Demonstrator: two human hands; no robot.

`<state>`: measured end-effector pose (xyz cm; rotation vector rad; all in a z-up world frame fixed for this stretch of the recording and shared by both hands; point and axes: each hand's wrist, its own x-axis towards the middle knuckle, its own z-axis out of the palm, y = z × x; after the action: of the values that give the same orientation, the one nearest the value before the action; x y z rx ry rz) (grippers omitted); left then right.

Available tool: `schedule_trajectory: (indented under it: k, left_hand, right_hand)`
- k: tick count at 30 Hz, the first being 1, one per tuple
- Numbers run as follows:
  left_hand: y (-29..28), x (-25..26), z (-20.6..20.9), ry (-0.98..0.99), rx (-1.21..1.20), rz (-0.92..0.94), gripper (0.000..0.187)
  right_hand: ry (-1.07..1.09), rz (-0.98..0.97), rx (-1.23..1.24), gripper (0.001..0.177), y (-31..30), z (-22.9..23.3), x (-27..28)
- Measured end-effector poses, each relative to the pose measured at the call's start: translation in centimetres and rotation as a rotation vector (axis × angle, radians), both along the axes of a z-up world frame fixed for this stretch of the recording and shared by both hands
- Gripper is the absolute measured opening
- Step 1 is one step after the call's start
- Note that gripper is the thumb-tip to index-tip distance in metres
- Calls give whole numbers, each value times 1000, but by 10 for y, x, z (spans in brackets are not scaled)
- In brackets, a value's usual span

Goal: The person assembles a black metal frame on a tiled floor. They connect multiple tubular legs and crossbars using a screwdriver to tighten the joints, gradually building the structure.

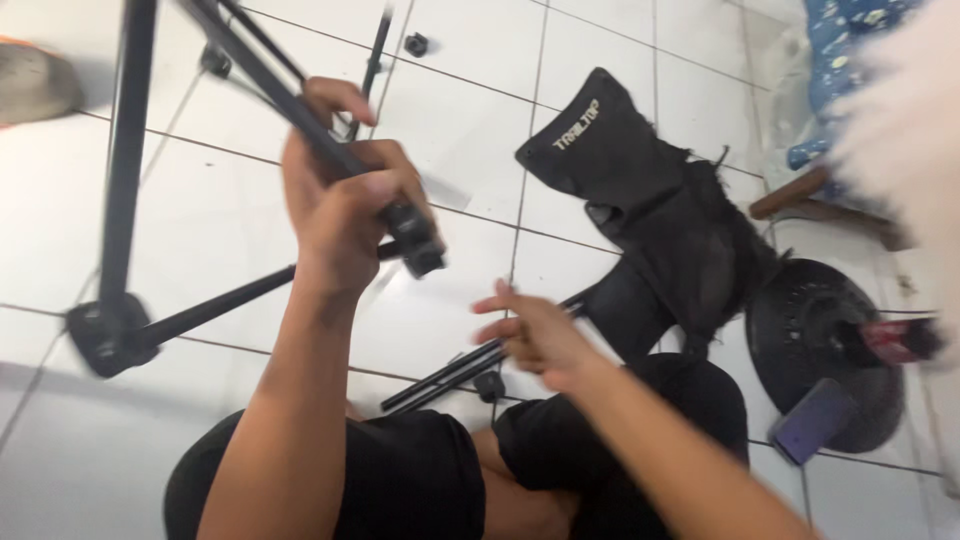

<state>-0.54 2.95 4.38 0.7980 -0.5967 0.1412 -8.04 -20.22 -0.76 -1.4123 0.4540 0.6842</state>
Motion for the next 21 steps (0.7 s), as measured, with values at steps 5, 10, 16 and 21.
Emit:
schedule_trajectory:
  k: [5, 10, 16, 21]
  left_hand:
    - [3, 3, -18, -132, -339, -24, 35]
    - [2, -9, -63, 100, -459, -32, 39]
    - [41, -31, -118, 956, -313, 319, 31]
    - [100, -48, -150, 1291, 102, 385, 22]
  right_hand:
    - [-38, -133, 489, 70, 68, -9, 14]
    - [-194, -234, 512, 31, 98, -19, 40]
    - [-373, -167, 59, 26, 72, -108, 55]
    - [-336, -331, -28, 40, 10, -147, 78]
